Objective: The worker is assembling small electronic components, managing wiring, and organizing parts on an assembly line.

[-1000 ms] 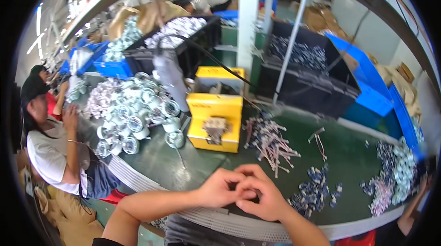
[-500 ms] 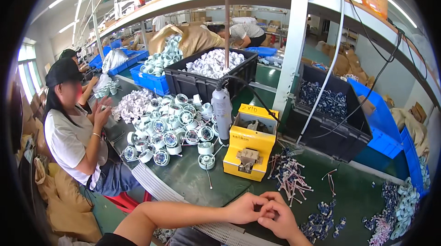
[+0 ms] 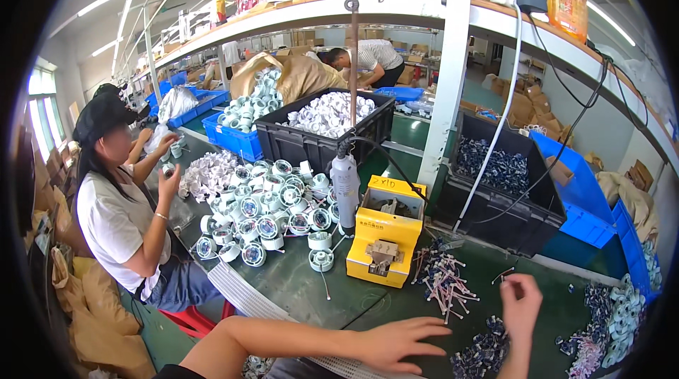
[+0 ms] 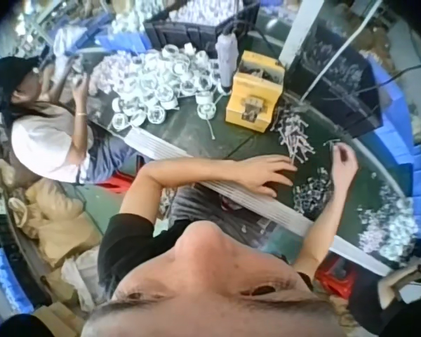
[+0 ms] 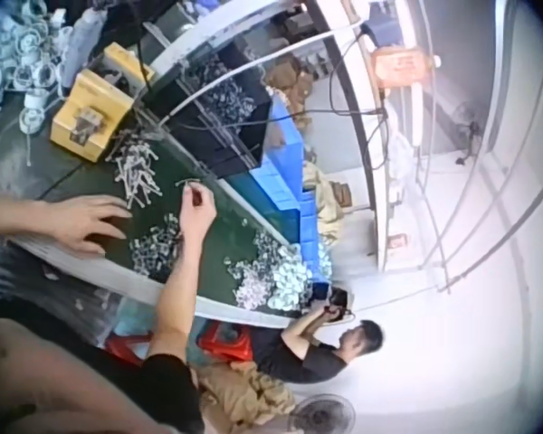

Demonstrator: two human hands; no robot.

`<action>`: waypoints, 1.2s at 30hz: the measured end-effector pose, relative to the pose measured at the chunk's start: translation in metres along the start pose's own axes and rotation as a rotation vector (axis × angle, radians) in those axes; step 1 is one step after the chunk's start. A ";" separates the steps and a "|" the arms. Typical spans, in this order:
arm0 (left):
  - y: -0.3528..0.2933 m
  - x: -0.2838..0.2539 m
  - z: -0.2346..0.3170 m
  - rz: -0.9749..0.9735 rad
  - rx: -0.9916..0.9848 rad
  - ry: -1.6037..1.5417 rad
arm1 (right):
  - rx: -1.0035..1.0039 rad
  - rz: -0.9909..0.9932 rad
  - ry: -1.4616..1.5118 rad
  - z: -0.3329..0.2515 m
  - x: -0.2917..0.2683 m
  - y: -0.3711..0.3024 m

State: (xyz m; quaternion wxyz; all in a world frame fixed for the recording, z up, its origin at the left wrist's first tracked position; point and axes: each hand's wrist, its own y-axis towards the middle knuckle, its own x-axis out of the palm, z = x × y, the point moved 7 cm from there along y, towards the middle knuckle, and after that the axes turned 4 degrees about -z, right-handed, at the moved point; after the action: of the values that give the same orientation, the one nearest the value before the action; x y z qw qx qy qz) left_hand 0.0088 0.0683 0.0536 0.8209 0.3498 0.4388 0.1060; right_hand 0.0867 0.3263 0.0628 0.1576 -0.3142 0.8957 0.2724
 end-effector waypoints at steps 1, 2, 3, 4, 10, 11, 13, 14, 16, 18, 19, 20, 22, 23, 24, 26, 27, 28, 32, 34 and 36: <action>0.006 0.001 0.006 0.022 0.063 0.044 | -0.127 0.070 -0.183 0.011 -0.019 0.007; 0.004 0.025 0.006 -0.188 0.048 -0.018 | -0.031 0.034 -0.342 0.036 -0.034 0.013; 0.000 0.046 0.006 -0.397 0.027 -0.071 | -0.020 0.018 -0.438 0.049 -0.039 0.012; 0.002 0.053 0.005 -0.393 0.029 -0.071 | -0.008 0.002 -0.537 0.063 -0.042 0.007; -0.007 0.100 -0.002 -0.619 0.022 -0.127 | 0.043 -0.091 -0.508 0.082 -0.036 -0.013; -0.008 0.102 -0.002 -0.622 0.022 -0.132 | 0.048 -0.091 -0.508 0.081 -0.035 -0.012; -0.007 0.099 -0.003 -0.546 0.015 -0.135 | 0.041 -0.105 -0.461 0.079 -0.031 -0.010; -0.008 0.101 -0.004 -0.550 0.014 -0.137 | 0.045 -0.105 -0.459 0.081 -0.031 -0.011; -0.006 0.097 -0.002 -0.463 0.063 -0.118 | -0.029 -0.091 -0.509 0.075 -0.028 -0.010; -0.005 0.093 -0.001 -0.429 0.061 -0.119 | 0.037 -0.095 -0.456 0.070 -0.025 -0.009; -0.005 0.090 -0.001 -0.393 0.061 -0.119 | 0.102 -0.097 -0.406 0.070 -0.024 -0.009; -0.006 0.091 -0.002 -0.396 0.057 -0.121 | 0.105 -0.100 -0.403 0.071 -0.022 -0.009; -0.006 0.090 -0.002 -0.359 0.061 -0.111 | 0.105 -0.064 -0.363 0.071 -0.024 -0.008; -0.006 0.090 -0.002 -0.359 0.057 -0.113 | 0.107 -0.068 -0.363 0.071 -0.024 -0.008; -0.006 0.091 -0.003 -0.370 0.048 -0.118 | 0.095 -0.043 -0.376 0.070 -0.027 -0.008; -0.003 0.090 -0.002 -0.381 0.036 -0.123 | 0.084 -0.020 -0.388 0.076 -0.031 -0.005; 0.001 0.087 -0.001 -0.353 0.017 -0.146 | 0.110 0.046 -0.299 0.084 -0.038 -0.004; 0.005 0.085 0.000 -0.325 -0.002 -0.168 | 0.137 0.111 -0.211 0.092 -0.045 -0.003; 0.013 0.083 0.006 -0.157 0.111 -0.062 | 0.183 0.173 0.138 0.099 -0.047 -0.004; 0.007 0.105 0.001 -0.317 0.119 -0.094 | 0.143 0.177 0.158 0.094 -0.047 -0.003; 0.005 0.109 -0.001 -0.311 0.116 -0.113 | 0.132 0.098 0.213 0.102 -0.048 0.000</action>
State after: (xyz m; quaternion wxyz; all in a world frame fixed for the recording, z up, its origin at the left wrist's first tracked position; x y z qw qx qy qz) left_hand 0.0735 0.1247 -0.0144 0.8293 0.3298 0.4461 -0.0675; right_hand 0.1336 0.4091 0.0027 0.0684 -0.2861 0.9376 0.1855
